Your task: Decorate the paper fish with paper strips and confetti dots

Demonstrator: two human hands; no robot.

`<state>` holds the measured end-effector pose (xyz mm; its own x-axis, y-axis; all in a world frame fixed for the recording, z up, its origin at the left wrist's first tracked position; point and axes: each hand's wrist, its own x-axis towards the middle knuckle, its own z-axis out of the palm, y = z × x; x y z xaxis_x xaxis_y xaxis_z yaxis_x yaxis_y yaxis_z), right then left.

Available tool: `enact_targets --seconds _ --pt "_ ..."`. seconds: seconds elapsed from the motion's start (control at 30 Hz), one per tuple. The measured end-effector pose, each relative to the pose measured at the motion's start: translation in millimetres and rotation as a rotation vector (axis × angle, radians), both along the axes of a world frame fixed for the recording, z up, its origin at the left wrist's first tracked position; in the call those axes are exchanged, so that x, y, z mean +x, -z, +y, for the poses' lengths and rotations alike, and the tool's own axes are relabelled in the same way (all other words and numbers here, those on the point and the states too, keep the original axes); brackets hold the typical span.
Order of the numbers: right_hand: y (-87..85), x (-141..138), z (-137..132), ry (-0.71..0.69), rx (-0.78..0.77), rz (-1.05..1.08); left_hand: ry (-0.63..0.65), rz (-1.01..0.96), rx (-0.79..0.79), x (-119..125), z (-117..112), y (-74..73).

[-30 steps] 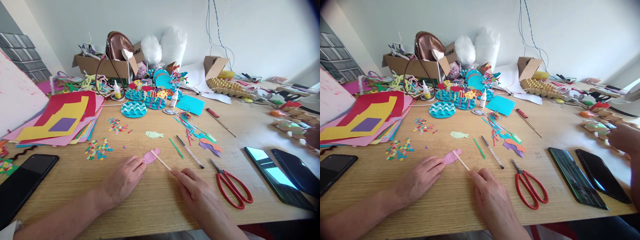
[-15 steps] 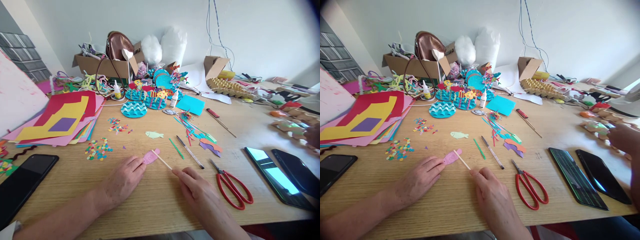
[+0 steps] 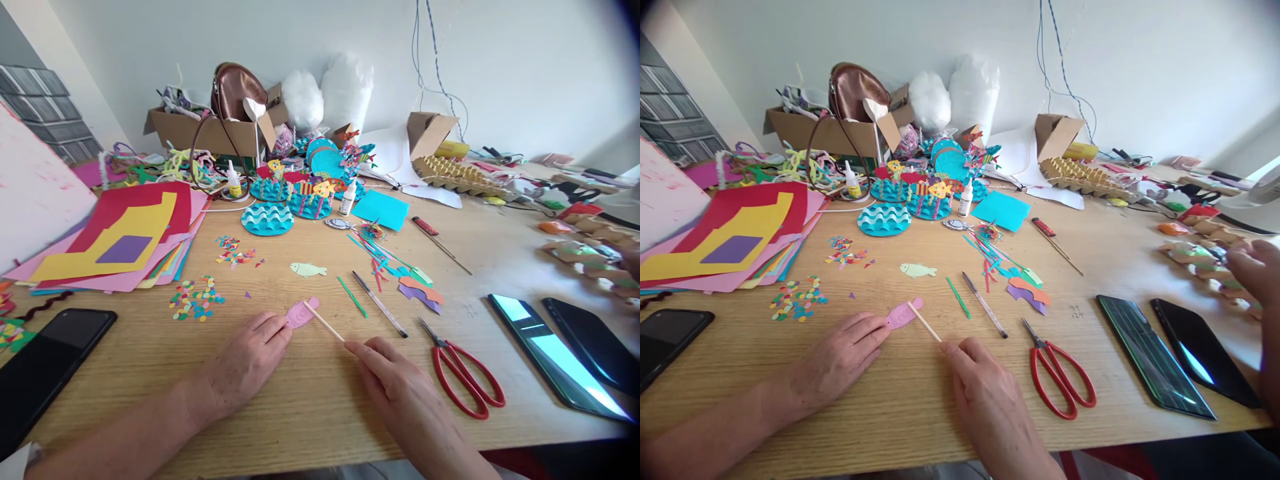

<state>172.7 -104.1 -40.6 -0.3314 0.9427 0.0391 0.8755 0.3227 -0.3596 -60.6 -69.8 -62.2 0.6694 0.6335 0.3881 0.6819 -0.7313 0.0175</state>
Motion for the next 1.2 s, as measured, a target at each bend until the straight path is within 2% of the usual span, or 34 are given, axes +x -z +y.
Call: enact_targets --seconds 0.23,0.43,0.6,0.77,1.2 --pt "-3.0 -2.1 -9.6 -0.028 -0.036 0.084 0.018 0.046 0.010 -2.0 0.4 3.5" --pt "-0.9 5.9 -13.8 -0.095 -0.075 0.089 0.026 0.084 0.021 -2.9 -0.2 5.0" --pt "-1.1 8.0 -16.0 -0.089 -0.041 0.094 0.025 0.073 0.005 -3.2 -0.7 3.7" --pt "-2.3 5.6 -17.4 -0.120 -0.078 0.093 0.035 0.089 0.040 -4.2 -0.4 5.5" --pt "-1.3 9.4 -15.1 -0.075 -0.059 0.070 0.025 0.082 0.019 -3.8 -0.6 4.7"
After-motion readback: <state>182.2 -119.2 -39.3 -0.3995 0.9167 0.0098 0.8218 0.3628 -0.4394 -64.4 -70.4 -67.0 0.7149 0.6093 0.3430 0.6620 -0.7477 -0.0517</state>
